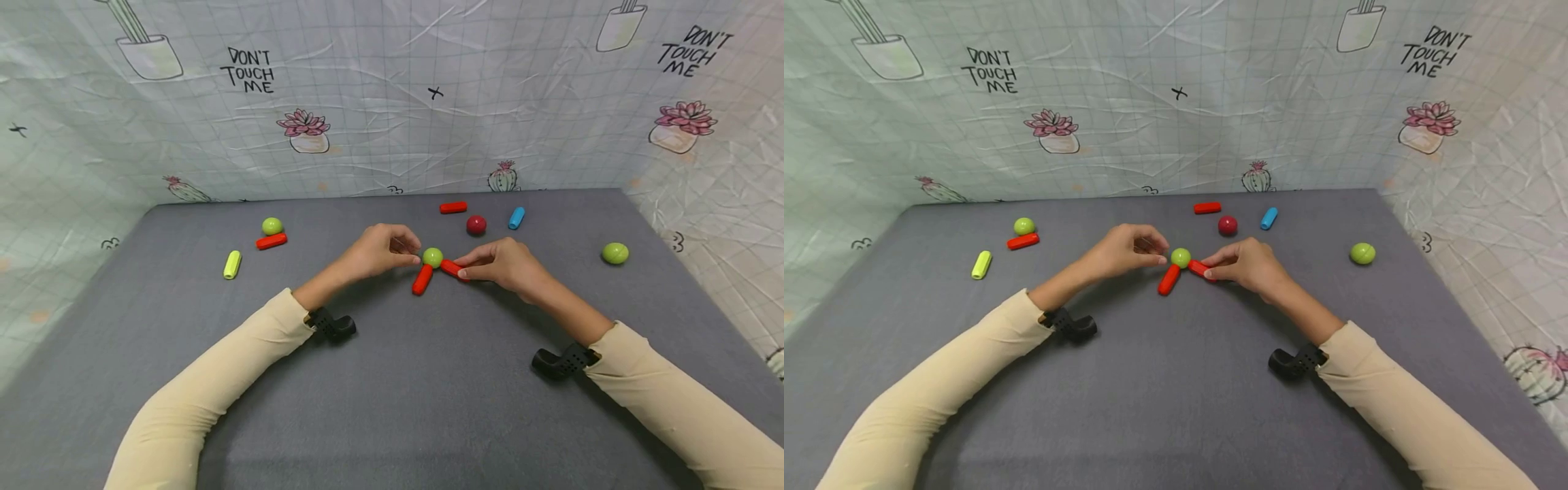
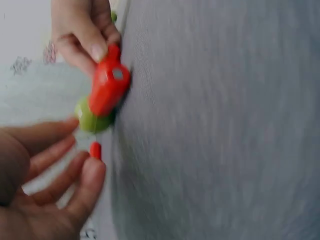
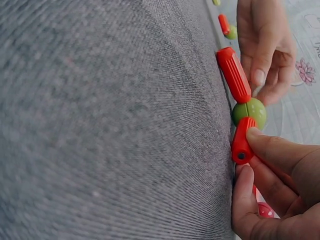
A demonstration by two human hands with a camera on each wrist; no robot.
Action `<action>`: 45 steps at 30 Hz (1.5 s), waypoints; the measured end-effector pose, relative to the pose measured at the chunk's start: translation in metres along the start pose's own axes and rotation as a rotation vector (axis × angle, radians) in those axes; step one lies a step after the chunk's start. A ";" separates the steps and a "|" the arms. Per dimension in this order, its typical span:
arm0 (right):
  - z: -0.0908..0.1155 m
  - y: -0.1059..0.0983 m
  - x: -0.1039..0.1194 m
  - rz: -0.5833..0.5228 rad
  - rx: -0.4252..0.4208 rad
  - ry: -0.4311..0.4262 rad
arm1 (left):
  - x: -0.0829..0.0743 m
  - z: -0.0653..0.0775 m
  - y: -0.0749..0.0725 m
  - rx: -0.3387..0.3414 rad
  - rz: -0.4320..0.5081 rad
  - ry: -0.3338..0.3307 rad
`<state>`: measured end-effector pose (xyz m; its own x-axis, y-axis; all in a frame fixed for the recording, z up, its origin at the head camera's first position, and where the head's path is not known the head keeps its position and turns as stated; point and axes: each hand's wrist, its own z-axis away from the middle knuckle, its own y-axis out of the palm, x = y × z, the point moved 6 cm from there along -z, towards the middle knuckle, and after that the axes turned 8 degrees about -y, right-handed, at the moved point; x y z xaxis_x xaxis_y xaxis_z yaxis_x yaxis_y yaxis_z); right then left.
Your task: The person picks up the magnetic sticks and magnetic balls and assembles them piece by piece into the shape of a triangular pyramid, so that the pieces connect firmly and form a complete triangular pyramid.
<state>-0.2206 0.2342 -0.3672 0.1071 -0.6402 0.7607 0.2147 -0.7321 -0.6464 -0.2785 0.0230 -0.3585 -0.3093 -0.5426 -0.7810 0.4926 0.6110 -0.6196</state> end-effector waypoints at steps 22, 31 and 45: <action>-0.002 -0.002 0.001 0.003 -0.009 0.024 | -0.004 -0.044 0.006 0.274 -0.004 0.173; -0.002 0.000 -0.001 0.004 0.004 0.013 | -0.003 -0.047 0.007 0.318 0.006 0.161; 0.005 -0.032 -0.005 0.076 0.042 -0.115 | 0.002 -0.049 0.006 0.311 0.076 0.102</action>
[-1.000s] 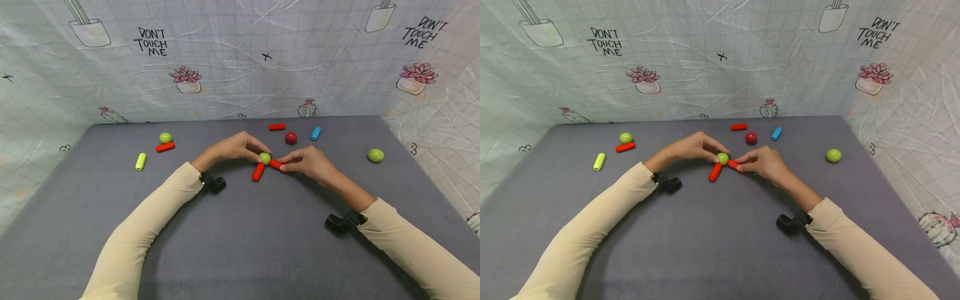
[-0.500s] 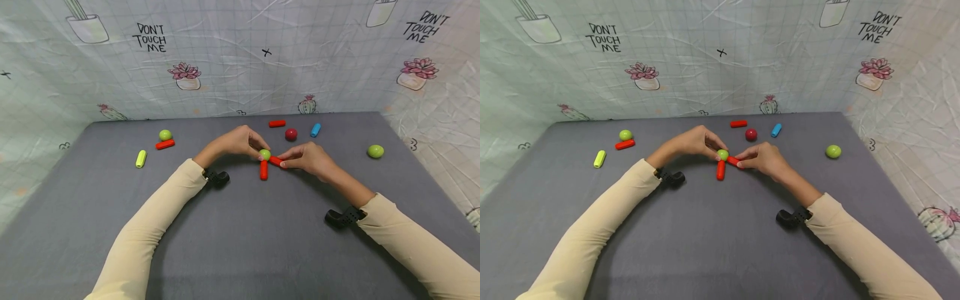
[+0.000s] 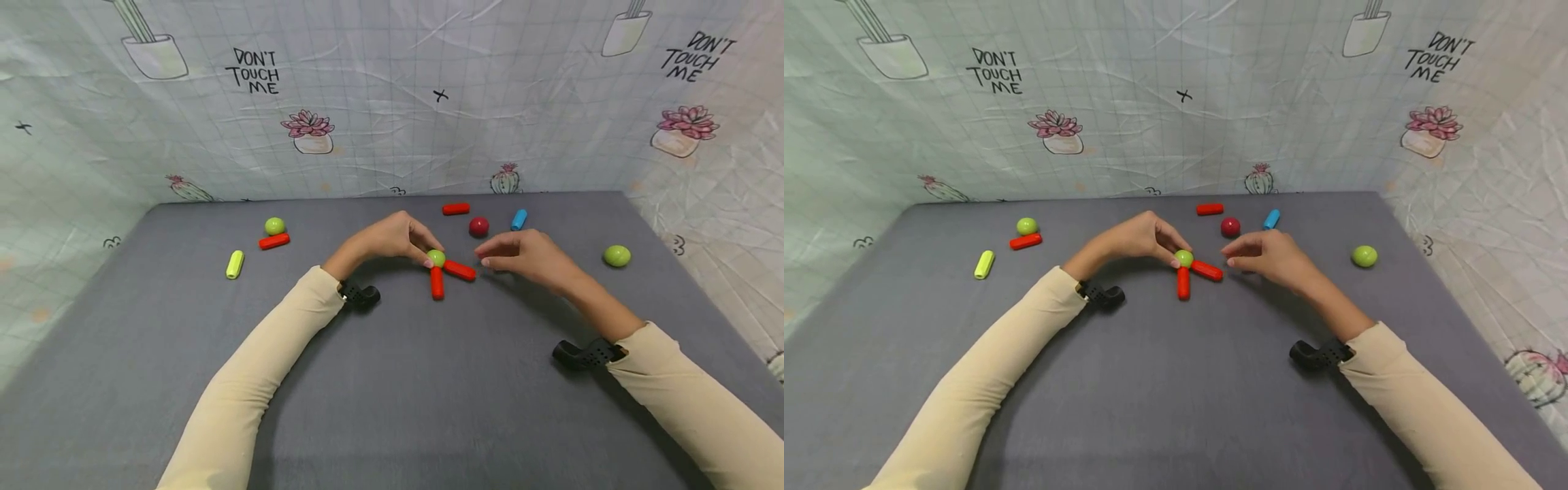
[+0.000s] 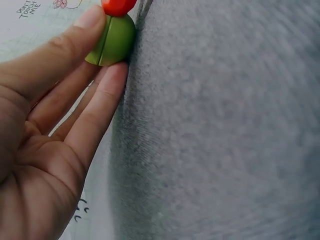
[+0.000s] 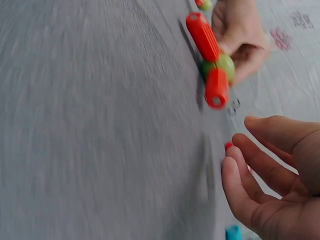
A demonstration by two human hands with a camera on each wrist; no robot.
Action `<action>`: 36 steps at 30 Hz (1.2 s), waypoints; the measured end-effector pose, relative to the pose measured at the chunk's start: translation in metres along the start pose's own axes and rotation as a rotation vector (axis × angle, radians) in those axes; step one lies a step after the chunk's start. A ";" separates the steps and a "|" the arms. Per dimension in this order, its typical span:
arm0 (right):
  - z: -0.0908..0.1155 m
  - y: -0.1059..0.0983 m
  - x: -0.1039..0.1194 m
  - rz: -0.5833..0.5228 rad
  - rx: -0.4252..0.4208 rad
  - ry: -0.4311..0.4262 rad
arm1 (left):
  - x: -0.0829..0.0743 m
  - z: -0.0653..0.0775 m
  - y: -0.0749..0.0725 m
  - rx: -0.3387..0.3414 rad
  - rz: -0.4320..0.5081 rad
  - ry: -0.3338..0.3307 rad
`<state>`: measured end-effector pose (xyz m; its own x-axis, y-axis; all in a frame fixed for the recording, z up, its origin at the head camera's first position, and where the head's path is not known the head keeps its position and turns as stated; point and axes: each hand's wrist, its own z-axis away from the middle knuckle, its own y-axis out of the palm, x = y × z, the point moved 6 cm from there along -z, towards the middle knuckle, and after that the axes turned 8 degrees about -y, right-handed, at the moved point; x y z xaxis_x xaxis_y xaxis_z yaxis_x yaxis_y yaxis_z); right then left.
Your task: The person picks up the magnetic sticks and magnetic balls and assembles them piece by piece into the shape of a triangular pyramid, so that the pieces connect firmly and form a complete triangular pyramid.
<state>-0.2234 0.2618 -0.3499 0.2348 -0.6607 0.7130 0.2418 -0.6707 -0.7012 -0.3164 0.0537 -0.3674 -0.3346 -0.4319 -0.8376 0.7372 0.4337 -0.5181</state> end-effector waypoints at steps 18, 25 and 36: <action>0.071 -0.081 -0.048 0.348 -0.252 0.052 | -0.006 -0.002 -0.001 -0.051 0.021 -0.031; 0.089 -0.105 -0.064 0.437 -0.341 0.003 | -0.005 -0.001 -0.002 -0.060 0.019 -0.062; 0.095 -0.118 -0.085 0.610 -0.319 0.003 | -0.003 -0.002 -0.001 -0.056 0.014 -0.077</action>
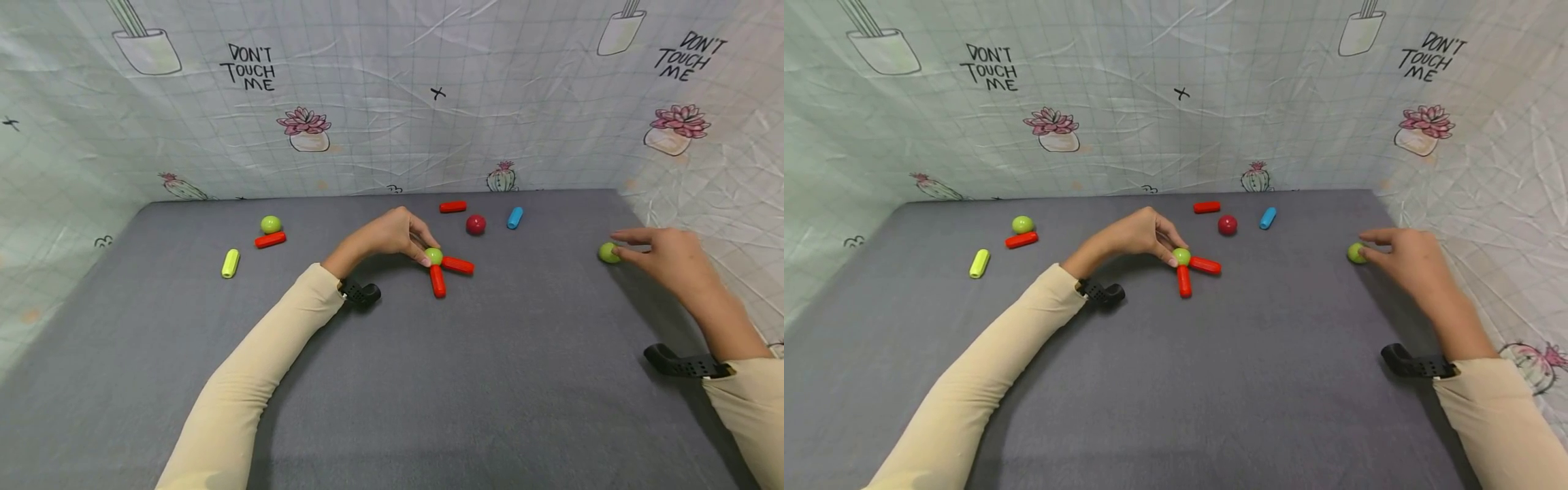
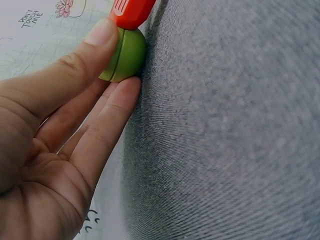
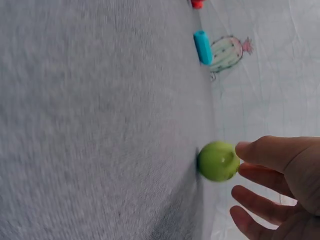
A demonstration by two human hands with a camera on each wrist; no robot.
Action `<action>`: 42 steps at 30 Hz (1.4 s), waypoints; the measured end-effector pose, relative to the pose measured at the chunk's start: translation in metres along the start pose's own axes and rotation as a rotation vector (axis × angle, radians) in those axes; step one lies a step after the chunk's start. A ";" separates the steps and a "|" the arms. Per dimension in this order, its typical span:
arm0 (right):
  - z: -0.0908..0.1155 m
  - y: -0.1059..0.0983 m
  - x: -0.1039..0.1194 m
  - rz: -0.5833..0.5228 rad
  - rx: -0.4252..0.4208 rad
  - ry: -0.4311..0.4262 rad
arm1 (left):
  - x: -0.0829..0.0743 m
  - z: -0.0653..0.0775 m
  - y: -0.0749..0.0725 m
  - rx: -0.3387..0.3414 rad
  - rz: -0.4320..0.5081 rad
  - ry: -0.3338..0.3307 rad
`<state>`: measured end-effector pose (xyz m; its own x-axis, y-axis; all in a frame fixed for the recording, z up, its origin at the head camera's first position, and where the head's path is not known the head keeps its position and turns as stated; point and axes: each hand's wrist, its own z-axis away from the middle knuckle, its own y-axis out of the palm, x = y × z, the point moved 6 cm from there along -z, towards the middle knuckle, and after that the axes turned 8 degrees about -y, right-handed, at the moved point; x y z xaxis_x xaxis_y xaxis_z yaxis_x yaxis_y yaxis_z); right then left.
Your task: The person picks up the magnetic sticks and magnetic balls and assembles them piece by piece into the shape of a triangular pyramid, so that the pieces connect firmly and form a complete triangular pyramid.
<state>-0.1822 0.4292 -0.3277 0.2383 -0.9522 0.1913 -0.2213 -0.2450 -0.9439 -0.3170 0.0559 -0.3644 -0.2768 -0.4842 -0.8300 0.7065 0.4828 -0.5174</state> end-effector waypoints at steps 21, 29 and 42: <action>0.005 0.005 -0.025 -0.089 0.127 0.034 | 0.001 0.000 0.000 -0.007 -0.060 -0.025; 0.006 0.011 -0.026 -0.137 0.200 0.076 | 0.001 0.001 -0.001 -0.004 -0.041 -0.028; -0.002 0.014 0.004 -0.205 0.141 0.051 | 0.002 -0.003 -0.003 -0.002 -0.066 -0.030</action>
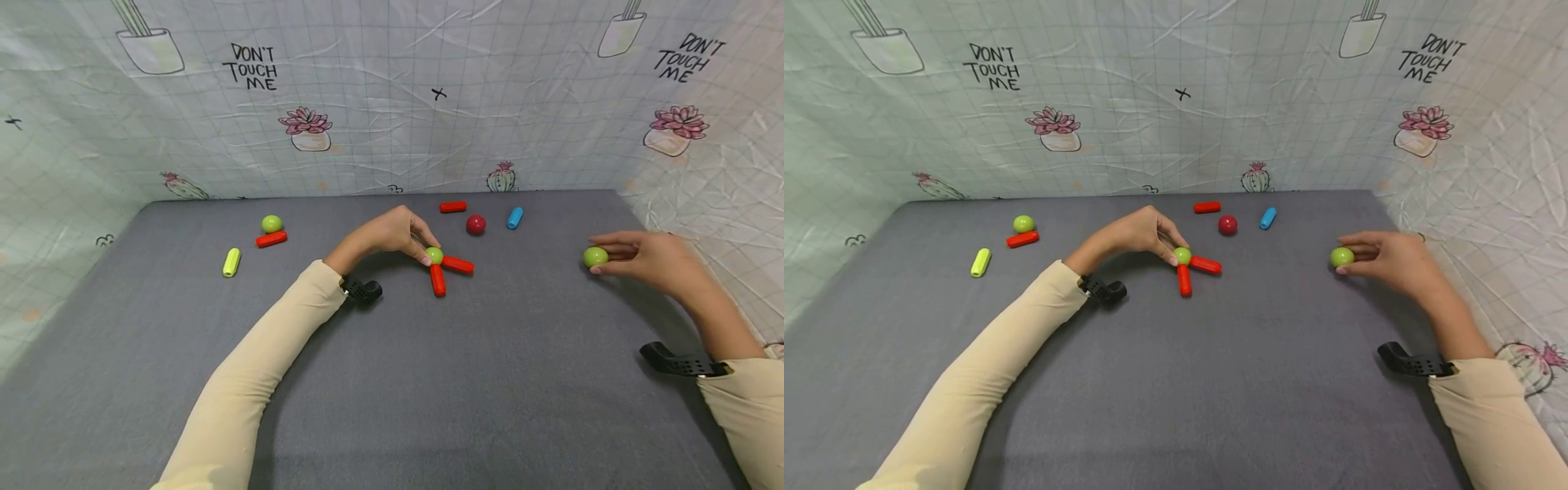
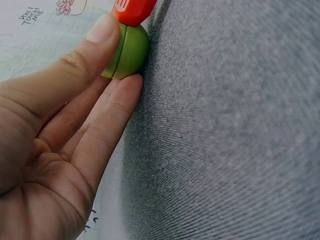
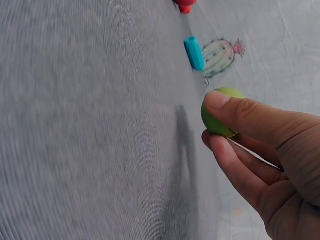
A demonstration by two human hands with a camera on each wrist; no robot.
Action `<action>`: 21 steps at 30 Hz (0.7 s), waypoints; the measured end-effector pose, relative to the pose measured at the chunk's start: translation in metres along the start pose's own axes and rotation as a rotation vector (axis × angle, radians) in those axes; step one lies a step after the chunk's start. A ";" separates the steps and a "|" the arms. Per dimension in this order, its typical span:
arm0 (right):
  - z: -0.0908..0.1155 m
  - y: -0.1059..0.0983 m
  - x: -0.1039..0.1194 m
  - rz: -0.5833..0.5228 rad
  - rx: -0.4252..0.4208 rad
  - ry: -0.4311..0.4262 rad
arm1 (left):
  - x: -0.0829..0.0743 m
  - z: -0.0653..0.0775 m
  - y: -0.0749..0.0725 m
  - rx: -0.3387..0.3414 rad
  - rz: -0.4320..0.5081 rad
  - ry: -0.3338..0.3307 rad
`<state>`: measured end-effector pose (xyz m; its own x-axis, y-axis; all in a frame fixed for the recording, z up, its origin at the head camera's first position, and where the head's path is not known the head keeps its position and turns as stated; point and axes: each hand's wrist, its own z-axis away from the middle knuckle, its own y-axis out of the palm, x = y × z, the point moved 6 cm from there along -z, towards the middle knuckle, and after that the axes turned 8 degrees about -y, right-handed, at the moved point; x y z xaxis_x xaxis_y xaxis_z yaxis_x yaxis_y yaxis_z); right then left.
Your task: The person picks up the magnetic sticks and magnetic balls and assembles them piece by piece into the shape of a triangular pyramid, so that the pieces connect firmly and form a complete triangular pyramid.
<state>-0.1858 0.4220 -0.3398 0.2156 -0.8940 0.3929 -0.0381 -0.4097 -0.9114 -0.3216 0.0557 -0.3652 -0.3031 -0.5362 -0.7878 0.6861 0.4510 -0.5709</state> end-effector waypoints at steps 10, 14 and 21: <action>-0.005 0.004 0.022 -0.005 -0.024 0.018 | -0.001 0.000 0.000 0.004 -0.015 -0.024; -0.006 0.009 0.029 -0.026 -0.028 -0.002 | -0.002 0.000 0.000 0.001 -0.029 -0.040; -0.006 0.013 0.043 -0.027 -0.056 -0.044 | -0.003 0.000 0.001 0.024 0.041 -0.067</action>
<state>-0.1834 0.3773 -0.3336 0.2597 -0.8743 0.4099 -0.0861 -0.4438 -0.8920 -0.3200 0.0576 -0.3636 -0.2305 -0.5644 -0.7927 0.7131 0.4562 -0.5322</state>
